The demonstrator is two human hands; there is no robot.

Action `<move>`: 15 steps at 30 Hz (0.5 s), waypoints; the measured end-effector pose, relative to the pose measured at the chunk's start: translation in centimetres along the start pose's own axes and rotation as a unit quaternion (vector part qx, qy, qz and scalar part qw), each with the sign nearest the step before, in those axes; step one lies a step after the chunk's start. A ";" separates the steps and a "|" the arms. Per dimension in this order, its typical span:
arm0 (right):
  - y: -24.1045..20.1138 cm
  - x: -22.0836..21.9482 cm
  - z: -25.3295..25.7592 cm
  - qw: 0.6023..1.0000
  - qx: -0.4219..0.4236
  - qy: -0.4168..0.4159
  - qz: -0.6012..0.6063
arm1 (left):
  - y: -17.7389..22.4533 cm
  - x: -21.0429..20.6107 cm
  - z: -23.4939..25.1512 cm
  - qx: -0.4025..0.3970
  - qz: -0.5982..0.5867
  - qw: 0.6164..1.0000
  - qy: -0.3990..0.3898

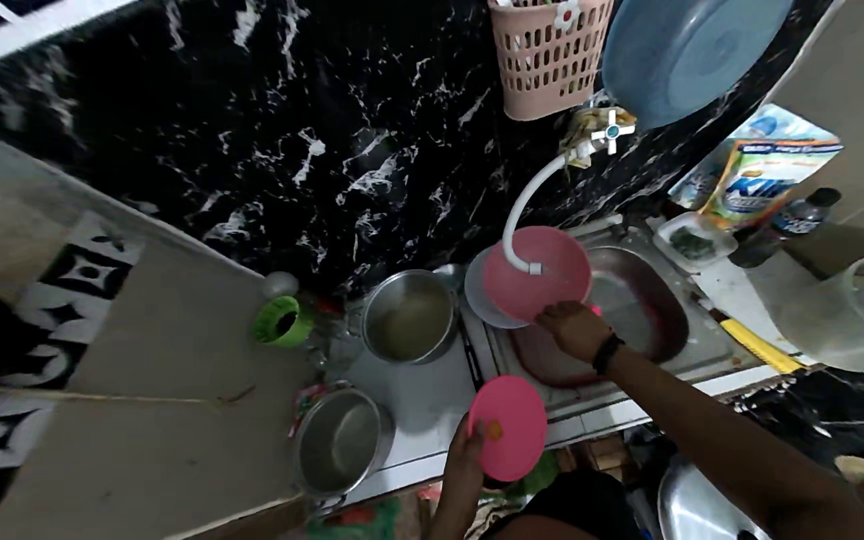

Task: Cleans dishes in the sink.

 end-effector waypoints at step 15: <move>6.0 -1.0 -1.4 0.998 -0.029 0.054 -0.031 | -1.2 1.2 -0.1 -0.001 -0.028 0.999 0.041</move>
Point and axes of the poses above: each hand's wrist, its own z-axis towards the middle knuckle, its own x-axis out of the back of the hand, y = z × x, the point moved 1 cm from there along z, towards the middle knuckle, and after that the axes turned 3 degrees about y, right-handed, at the moved point
